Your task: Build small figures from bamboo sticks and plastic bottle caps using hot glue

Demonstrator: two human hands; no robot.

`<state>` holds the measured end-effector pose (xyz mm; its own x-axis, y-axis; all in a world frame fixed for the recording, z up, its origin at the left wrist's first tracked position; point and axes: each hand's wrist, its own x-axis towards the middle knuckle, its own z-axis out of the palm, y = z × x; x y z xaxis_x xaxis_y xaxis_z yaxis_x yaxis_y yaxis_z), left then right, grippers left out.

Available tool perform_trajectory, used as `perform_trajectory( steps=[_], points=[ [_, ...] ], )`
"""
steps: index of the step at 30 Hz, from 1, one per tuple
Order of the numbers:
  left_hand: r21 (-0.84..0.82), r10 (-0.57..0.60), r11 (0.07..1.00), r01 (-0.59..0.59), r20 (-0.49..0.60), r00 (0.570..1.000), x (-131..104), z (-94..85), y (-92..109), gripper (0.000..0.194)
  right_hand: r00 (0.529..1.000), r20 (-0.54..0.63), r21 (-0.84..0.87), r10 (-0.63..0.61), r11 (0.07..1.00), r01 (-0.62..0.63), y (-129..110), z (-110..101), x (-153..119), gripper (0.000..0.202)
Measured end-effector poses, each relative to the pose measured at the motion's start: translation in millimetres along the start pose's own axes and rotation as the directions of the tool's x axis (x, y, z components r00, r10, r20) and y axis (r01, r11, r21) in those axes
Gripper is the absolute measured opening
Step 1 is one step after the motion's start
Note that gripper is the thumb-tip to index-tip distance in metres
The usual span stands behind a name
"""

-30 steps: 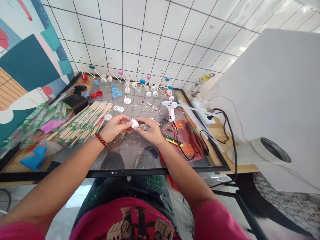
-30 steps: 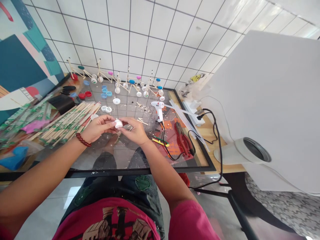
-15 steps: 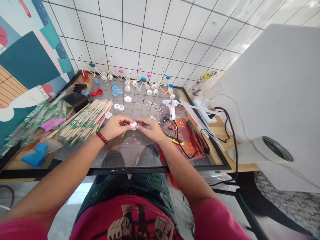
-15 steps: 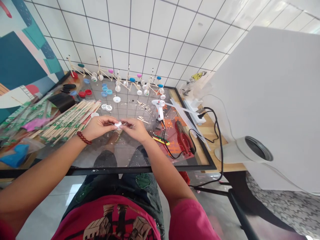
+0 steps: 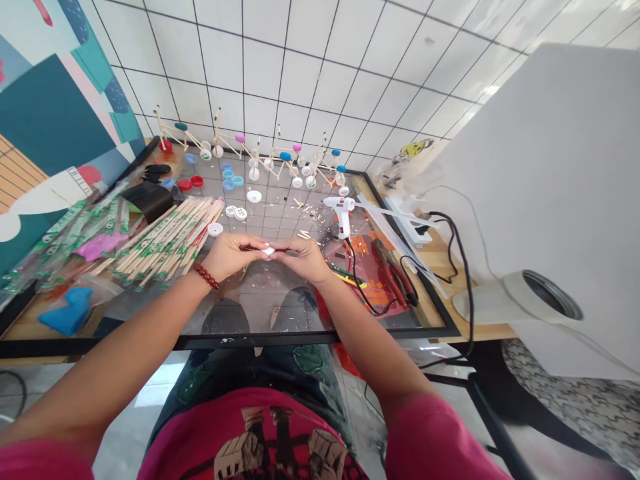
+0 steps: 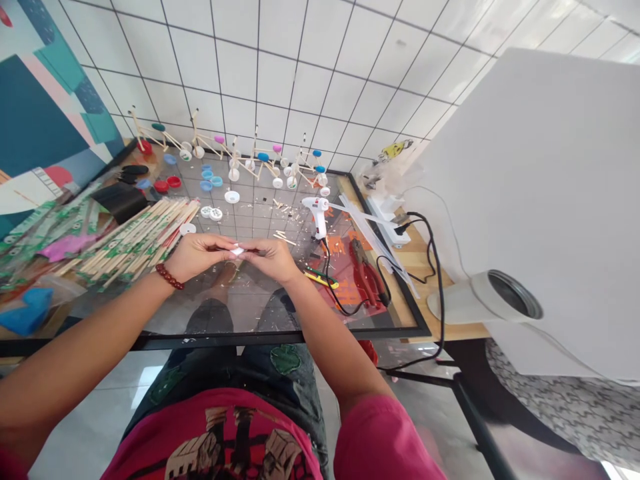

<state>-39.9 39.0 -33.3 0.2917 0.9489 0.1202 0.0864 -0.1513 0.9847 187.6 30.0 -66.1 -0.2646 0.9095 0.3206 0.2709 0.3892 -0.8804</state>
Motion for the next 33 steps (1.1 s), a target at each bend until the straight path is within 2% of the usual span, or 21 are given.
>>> perform_trajectory(
  steps=[9, 18, 27, 33],
  points=[
    [0.019, 0.013, 1.000, -0.013, 0.000, 1.000, 0.1, -1.0, -2.9, 0.034, 1.000, -0.015, -0.015, -0.025, 1.000, 0.024, 5.9, 3.3, -1.8, 0.017],
    [0.023, 0.028, 0.999, -0.028, 0.006, 1.000, 0.8, -1.7, -5.3, 0.026, 1.000, -0.024, -0.016, 0.013, 1.000, -0.013, 7.4, 3.4, -1.7, 0.017],
    [0.020, -0.085, 0.996, 0.085, 0.017, 0.996, -1.7, 0.4, 3.4, 0.035, 1.000, -0.005, 0.026, 0.008, 1.000, -0.008, 7.4, 4.3, -1.4, 0.017],
    [-0.004, -0.083, 0.997, 0.083, 0.018, 0.996, -1.7, 1.7, 2.8, 0.035, 1.000, -0.007, 0.005, 0.010, 1.000, -0.010, 7.3, 4.5, -2.0, 0.020]
  ],
)
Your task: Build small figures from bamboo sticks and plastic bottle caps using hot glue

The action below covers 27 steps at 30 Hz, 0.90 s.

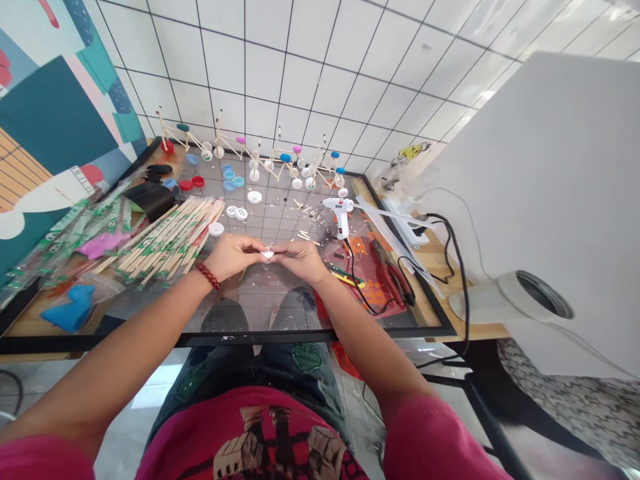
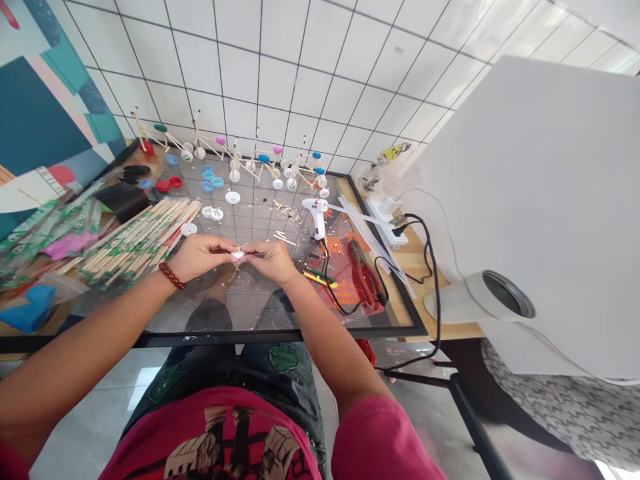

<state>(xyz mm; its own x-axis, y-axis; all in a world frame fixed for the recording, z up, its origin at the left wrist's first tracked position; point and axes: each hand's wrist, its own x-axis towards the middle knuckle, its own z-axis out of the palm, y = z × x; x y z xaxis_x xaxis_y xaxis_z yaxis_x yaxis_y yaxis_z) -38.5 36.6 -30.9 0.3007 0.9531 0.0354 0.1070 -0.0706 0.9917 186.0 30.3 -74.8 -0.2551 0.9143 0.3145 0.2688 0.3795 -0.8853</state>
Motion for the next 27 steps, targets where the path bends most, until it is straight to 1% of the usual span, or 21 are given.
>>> perform_trajectory(
  steps=[3, 6, 8, 11, 13, 15, 17, 21, 25, 27],
  points=[
    [-0.006, -0.005, 1.000, 0.005, -0.006, 1.000, 0.6, 0.4, -0.8, 0.038, 1.000, 0.003, 0.005, 0.016, 1.000, -0.016, 1.8, -0.9, 0.4, 0.024],
    [-0.027, -0.031, 0.999, 0.030, -0.035, 0.999, 2.0, -0.7, -0.4, 0.046, 0.999, 0.009, 0.011, 0.046, 0.999, -0.046, 4.4, -2.8, 1.5, 0.035],
    [-0.094, -0.062, 0.994, 0.057, -0.057, 0.996, 3.6, -2.3, 0.0, 0.054, 0.999, 0.006, 0.048, 0.050, 0.998, -0.050, 6.6, -4.0, 2.2, 0.045],
    [-0.259, -0.110, 0.962, 0.088, -0.071, 0.991, 6.1, -4.6, 0.8, 0.063, 0.999, -0.003, 0.151, 0.043, 0.988, -0.042, 11.2, -4.3, 3.2, 0.064],
    [-0.341, -0.129, 0.935, 0.098, -0.071, 0.989, 7.1, -5.5, 1.4, 0.064, 1.000, 0.002, 0.188, 0.027, 0.982, -0.027, 14.6, -3.2, 3.9, 0.074],
    [-0.367, -0.128, 0.925, 0.097, -0.063, 0.990, 7.4, -5.7, 2.0, 0.063, 1.000, 0.006, 0.185, -0.003, 0.983, 0.002, 17.3, -1.3, 4.4, 0.079],
    [-0.366, -0.114, 0.926, 0.088, -0.050, 0.992, 7.3, -5.5, 2.2, 0.062, 0.999, 0.005, 0.158, -0.038, 0.987, 0.037, 18.5, 0.6, 4.6, 0.078],
    [-0.381, -0.097, 0.921, 0.081, -0.025, 0.995, 7.5, -5.3, 0.5, 0.066, 0.997, 0.001, 0.084, -0.073, 0.994, 0.073, 15.8, 2.1, 4.1, 0.066],
    [-0.348, -0.049, 0.937, 0.035, -0.031, 0.998, 8.4, -6.0, -2.3, 0.059, 0.995, -0.051, 0.020, -0.083, 0.996, 0.084, 8.8, 1.0, 3.4, 0.058],
    [-0.362, -0.042, 0.932, 0.028, -0.032, 0.999, 8.5, -6.6, -3.1, 0.061, 0.991, -0.077, -0.017, -0.105, 0.994, 0.104, 4.6, 1.4, 3.3, 0.060]
  ],
)
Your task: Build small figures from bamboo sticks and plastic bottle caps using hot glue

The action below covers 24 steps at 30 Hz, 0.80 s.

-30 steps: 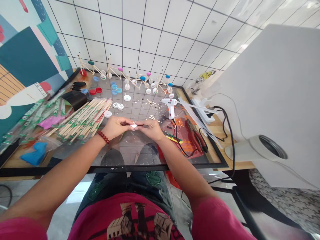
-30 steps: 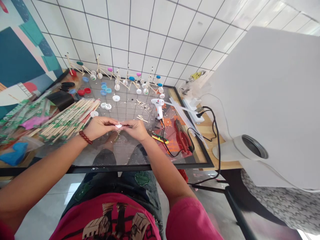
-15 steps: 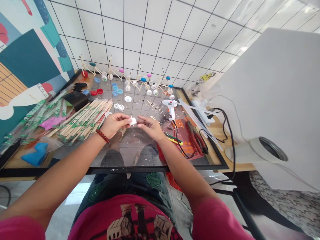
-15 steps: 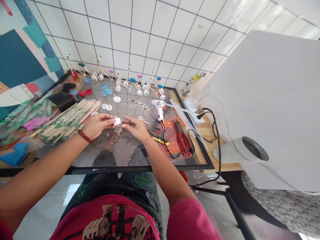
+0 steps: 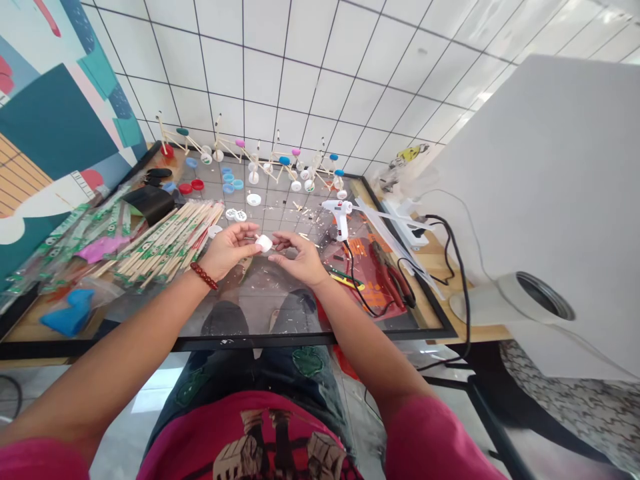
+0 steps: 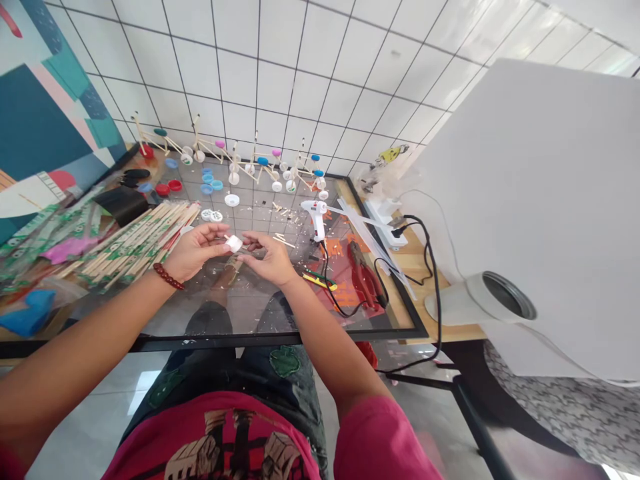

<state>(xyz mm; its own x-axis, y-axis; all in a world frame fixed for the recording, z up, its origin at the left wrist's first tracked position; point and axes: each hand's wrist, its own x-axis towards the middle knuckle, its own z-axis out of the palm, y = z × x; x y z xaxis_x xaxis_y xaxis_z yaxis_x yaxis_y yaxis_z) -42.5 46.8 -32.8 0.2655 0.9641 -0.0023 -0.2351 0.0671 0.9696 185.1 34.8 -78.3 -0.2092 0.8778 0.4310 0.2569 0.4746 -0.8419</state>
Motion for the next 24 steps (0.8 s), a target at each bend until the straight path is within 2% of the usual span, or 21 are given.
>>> perform_trajectory(
  steps=[3, 7, 9, 14, 16, 22, 24],
  points=[
    [-0.039, -0.042, 0.998, 0.043, 0.029, 0.999, -0.5, -0.8, -0.3, 0.067, 0.999, -0.022, -0.040, -0.037, 0.999, 0.037, -6.3, 2.3, 0.3, 0.063],
    [0.037, -0.066, 0.997, 0.063, 0.099, 0.993, -2.2, 0.9, -1.9, 0.054, 0.997, -0.028, -0.096, -0.076, 0.993, 0.073, -13.6, 4.4, -0.2, 0.035],
    [0.117, -0.051, 0.992, 0.036, 0.130, 0.990, -3.3, 2.6, -2.1, 0.047, 0.997, -0.030, -0.131, -0.078, 0.989, 0.073, -16.4, 3.3, -0.5, 0.030],
    [0.341, 0.135, 0.923, -0.176, 0.139, 0.981, -5.3, 5.1, 1.4, 0.044, 0.997, -0.025, -0.195, -0.069, 0.979, 0.063, -20.5, -3.0, -0.1, 0.030],
    [0.408, 0.189, 0.886, -0.221, 0.117, 0.975, -5.0, 4.6, 1.5, 0.044, 0.997, 0.002, -0.196, -0.078, 0.978, 0.077, -20.0, -4.3, 0.3, 0.027],
    [0.449, 0.176, 0.871, -0.201, 0.097, 0.980, -1.1, 1.3, -7.1, 0.048, 0.998, 0.038, -0.183, -0.040, 0.982, 0.047, -7.9, -1.3, 1.0, 0.039],
    [0.464, 0.151, 0.868, -0.179, 0.098, 0.984, -0.4, 0.1, -8.8, 0.047, 0.999, 0.049, -0.170, -0.022, 0.985, 0.030, -3.2, -0.4, 1.2, 0.036]
  ],
)
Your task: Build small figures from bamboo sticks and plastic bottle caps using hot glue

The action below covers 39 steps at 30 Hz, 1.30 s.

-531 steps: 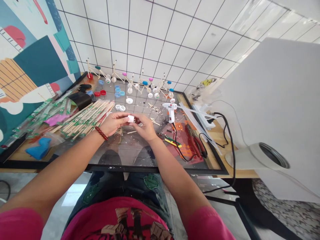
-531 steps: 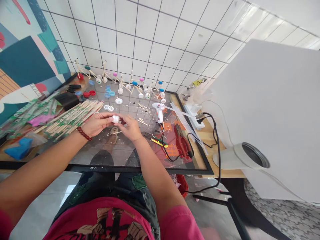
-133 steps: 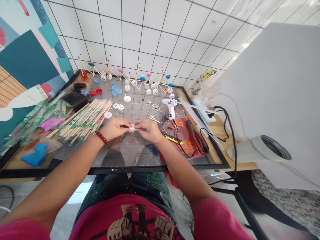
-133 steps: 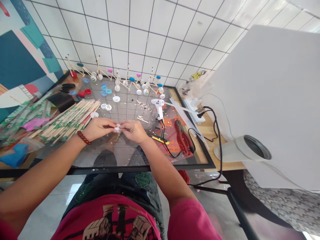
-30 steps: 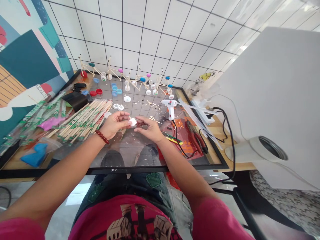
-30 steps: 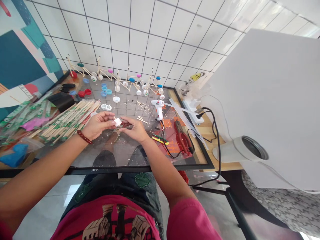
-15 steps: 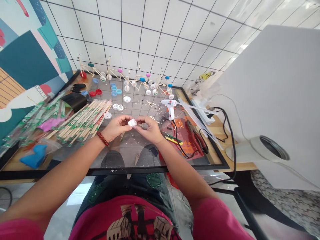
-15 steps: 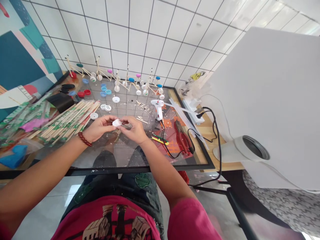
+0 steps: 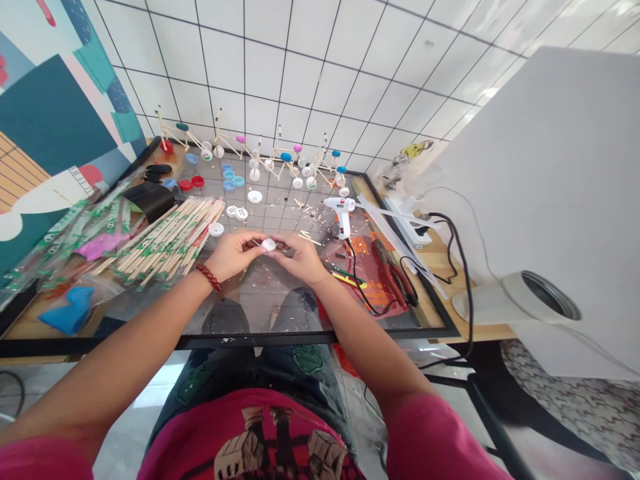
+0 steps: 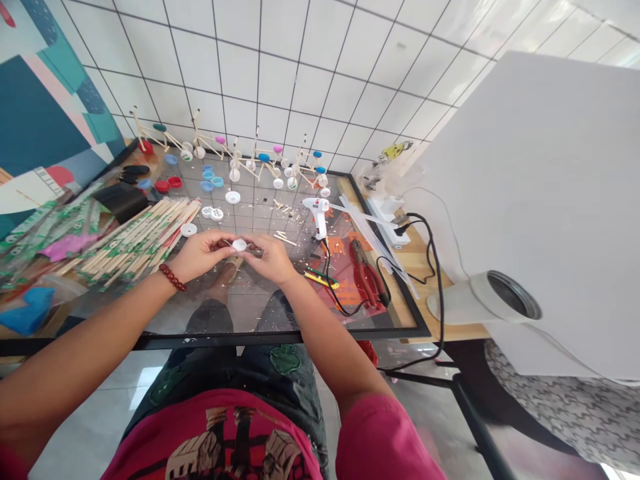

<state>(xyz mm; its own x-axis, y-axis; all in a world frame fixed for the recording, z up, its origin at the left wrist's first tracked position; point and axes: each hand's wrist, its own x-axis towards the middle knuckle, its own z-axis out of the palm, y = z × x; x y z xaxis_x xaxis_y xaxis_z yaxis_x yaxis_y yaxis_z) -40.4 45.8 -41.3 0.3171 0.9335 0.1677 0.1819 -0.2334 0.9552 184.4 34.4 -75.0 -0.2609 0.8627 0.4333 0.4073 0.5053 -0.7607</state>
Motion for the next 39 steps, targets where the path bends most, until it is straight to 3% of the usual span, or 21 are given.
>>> perform_trajectory(
  steps=[5, 10, 14, 28, 35, 39],
  points=[
    [0.066, -0.017, 0.998, 0.018, -0.013, 1.000, -1.1, -2.5, 0.5, 0.038, 0.999, 0.041, 0.046, 0.007, 0.999, -0.009, 4.7, 1.7, 1.0, 0.027],
    [-0.001, -0.079, 0.997, 0.079, -0.025, 0.997, -2.2, -2.7, 3.2, 0.027, 0.999, 0.051, 0.052, 0.010, 0.999, -0.012, 3.9, 4.0, 2.6, 0.023],
    [-0.045, -0.125, 0.991, 0.123, -0.044, 0.991, -1.9, -2.6, 4.8, 0.029, 0.999, 0.052, 0.051, 0.012, 0.999, -0.015, 5.0, 5.5, 3.2, 0.024],
    [-0.010, -0.109, 0.994, 0.109, -0.029, 0.994, -1.2, -3.4, 1.7, 0.025, 0.999, 0.047, 0.011, 0.025, 1.000, -0.026, 4.5, 7.3, 2.6, 0.019],
    [-0.023, -0.124, 0.992, 0.124, -0.025, 0.992, 0.7, -4.2, -0.5, 0.035, 0.997, 0.039, 0.006, 0.063, 0.998, -0.063, 5.7, 8.1, 2.7, 0.022],
    [-0.115, -0.177, 0.977, 0.177, 0.009, 0.984, 3.0, -6.6, -0.3, 0.046, 0.996, 0.033, 0.078, 0.087, 0.993, -0.089, 7.0, 7.4, 2.5, 0.041]
  ],
)
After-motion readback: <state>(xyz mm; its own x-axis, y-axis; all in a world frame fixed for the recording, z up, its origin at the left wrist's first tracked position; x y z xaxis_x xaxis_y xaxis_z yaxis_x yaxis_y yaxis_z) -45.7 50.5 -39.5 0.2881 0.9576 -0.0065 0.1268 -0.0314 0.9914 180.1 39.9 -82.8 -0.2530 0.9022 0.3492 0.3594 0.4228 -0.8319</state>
